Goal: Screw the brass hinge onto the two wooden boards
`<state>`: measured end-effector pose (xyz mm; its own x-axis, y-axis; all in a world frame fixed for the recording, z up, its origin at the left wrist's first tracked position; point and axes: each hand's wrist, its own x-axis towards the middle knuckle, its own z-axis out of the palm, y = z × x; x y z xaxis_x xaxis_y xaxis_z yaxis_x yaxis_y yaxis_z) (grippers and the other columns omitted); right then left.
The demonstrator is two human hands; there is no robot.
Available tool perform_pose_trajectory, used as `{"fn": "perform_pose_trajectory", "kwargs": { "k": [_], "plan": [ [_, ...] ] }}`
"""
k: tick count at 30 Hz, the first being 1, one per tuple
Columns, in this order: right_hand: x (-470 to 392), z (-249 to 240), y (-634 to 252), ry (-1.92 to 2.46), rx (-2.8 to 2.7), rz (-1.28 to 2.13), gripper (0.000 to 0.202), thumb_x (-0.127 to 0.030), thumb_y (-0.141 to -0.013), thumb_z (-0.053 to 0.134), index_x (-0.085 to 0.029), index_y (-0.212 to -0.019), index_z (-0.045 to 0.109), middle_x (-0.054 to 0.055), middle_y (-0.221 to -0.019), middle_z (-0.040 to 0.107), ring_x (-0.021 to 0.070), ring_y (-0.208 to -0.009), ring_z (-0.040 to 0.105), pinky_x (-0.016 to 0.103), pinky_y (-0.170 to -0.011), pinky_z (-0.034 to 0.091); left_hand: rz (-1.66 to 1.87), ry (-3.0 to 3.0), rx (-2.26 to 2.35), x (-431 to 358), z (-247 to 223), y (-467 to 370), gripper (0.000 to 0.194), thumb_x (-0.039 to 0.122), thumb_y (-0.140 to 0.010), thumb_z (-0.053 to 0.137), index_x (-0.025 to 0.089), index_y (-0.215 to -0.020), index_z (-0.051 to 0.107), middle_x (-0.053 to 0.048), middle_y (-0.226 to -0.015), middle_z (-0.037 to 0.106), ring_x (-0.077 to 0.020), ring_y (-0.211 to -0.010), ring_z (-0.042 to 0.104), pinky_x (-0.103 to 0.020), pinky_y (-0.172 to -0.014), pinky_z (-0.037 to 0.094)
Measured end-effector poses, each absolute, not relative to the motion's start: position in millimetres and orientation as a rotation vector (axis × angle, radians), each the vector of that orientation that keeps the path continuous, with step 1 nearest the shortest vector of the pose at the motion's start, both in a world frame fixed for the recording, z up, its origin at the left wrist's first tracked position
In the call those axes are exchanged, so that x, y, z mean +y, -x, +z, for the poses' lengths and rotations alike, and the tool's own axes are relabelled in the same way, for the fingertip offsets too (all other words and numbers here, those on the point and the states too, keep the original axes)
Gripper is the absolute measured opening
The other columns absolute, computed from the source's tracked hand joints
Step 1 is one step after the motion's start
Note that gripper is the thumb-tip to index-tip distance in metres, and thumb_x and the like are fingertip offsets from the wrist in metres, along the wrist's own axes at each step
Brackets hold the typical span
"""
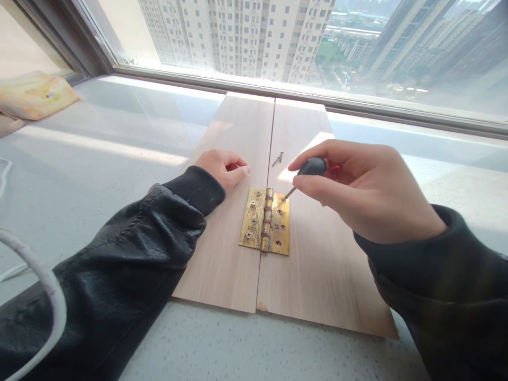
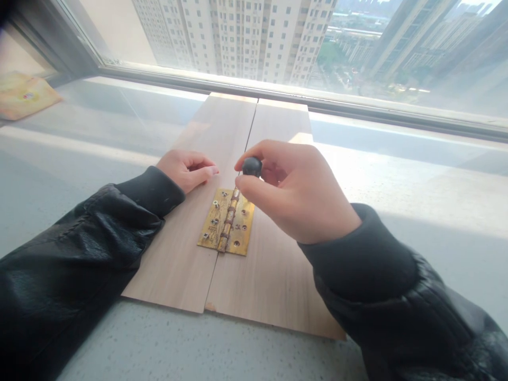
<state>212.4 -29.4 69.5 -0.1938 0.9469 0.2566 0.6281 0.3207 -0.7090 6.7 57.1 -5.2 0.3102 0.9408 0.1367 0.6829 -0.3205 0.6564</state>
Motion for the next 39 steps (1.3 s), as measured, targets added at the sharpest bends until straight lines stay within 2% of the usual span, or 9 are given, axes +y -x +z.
{"fn": "perform_pose_trajectory", "kwargs": {
  "k": [3,7,10,14,17,21,23,32,39],
  "plan": [
    [-28.9,75.0,-221.6,1.376,-1.991,0.723,0.013,-0.031,-0.074,0.067,-0.021,-0.081,0.072,0.001,-0.068,0.065,0.0147,-0.058,0.055,0.03,-0.05,0.041,0.704,-2.094,1.437,56.6,-4.8,-7.0,0.03,0.04,-0.075,0.057,0.016,-0.081,0.073,-0.001,-0.062,0.063,-0.0123,-0.057,0.051,-0.026,-0.054,0.038],
    [-26.6,77.6,-231.9,1.375,-2.21,0.388,0.023,-0.043,-0.079,0.064,-0.022,-0.083,0.072,0.003,-0.072,0.066,0.0186,-0.061,0.059,0.035,-0.055,0.043,0.699,-2.089,1.447,55.9,-3.9,-7.5,0.029,0.04,-0.075,0.057,0.016,-0.082,0.073,-0.002,-0.064,0.064,-0.0126,-0.057,0.052,-0.027,-0.055,0.039],
    [-24.9,77.6,-231.9,1.315,-2.33,0.138,0.022,-0.041,-0.082,0.061,-0.021,-0.079,0.067,0.003,-0.068,0.064,0.0188,-0.059,0.058,0.035,-0.058,0.042,0.697,-2.098,1.455,55.7,-3.4,-7.4,0.029,0.039,-0.075,0.058,0.016,-0.081,0.073,-0.002,-0.064,0.064,-0.0126,-0.057,0.052,-0.026,-0.055,0.039],
    [-24.9,77.7,-226.2,1.294,-2.395,0.006,0.019,-0.037,-0.083,0.059,-0.019,-0.077,0.061,0.003,-0.065,0.061,0.0185,-0.057,0.053,0.033,-0.055,0.036,0.693,-2.104,1.458,56.2,-3.4,-7.2,0.029,0.039,-0.075,0.058,0.016,-0.082,0.074,-0.002,-0.064,0.064,-0.0124,-0.057,0.052,-0.026,-0.055,0.039],
    [-25.2,75.8,-222.7,1.379,-2.358,-0.083,0.024,-0.039,-0.081,0.058,-0.02,-0.068,0.052,0.002,-0.057,0.052,0.0157,-0.051,0.044,0.031,-0.051,0.03,0.698,-2.107,1.454,56.4,-3.6,-7.3,0.029,0.039,-0.075,0.057,0.016,-0.083,0.074,-0.002,-0.064,0.064,-0.0127,-0.058,0.052,-0.026,-0.055,0.039],
    [-24.7,70.8,-217.0,1.421,-2.241,-0.172,0.038,-0.035,-0.078,0.06,-0.023,-0.058,0.03,-0.004,-0.049,0.035,0.0105,-0.046,0.03,0.029,-0.05,0.025,0.692,-2.11,1.447,56.0,-3.6,-7.3,0.03,0.039,-0.076,0.057,0.015,-0.083,0.074,-0.002,-0.063,0.064,-0.0123,-0.057,0.051,-0.026,-0.055,0.038],
    [-24.7,69.1,-213.9,1.474,-2.184,-0.165,0.04,-0.034,-0.077,0.06,-0.024,-0.056,0.027,-0.005,-0.048,0.03,0.0102,-0.046,0.026,0.03,-0.05,0.024,0.69,-2.104,1.442,55.7,-3.5,-7.3,0.03,0.039,-0.076,0.057,0.015,-0.082,0.073,-0.002,-0.063,0.064,-0.0119,-0.056,0.051,-0.026,-0.055,0.038],
    [-26.8,65.5,-205.9,1.652,-1.993,-0.239,0.034,-0.034,-0.077,0.055,-0.023,-0.054,0.032,-0.003,-0.047,0.029,0.0114,-0.047,0.024,0.032,-0.05,0.024,0.685,-2.084,1.462,54.8,-2.6,-8.3,0.029,0.039,-0.076,0.058,0.015,-0.083,0.074,-0.001,-0.063,0.065,-0.011,-0.053,0.048,-0.026,-0.056,0.038],
    [-26.9,58.4,-202.6,1.758,-1.83,-0.226,0.046,-0.044,-0.076,0.057,-0.023,-0.048,0.027,-0.003,-0.044,0.027,0.0099,-0.046,0.019,0.03,-0.048,0.02,0.69,-2.079,1.454,53.9,-2.0,-8.2,0.029,0.038,-0.075,0.058,0.015,-0.082,0.074,-0.001,-0.06,0.064,-0.0108,-0.053,0.049,-0.025,-0.053,0.036]
  ]
}}
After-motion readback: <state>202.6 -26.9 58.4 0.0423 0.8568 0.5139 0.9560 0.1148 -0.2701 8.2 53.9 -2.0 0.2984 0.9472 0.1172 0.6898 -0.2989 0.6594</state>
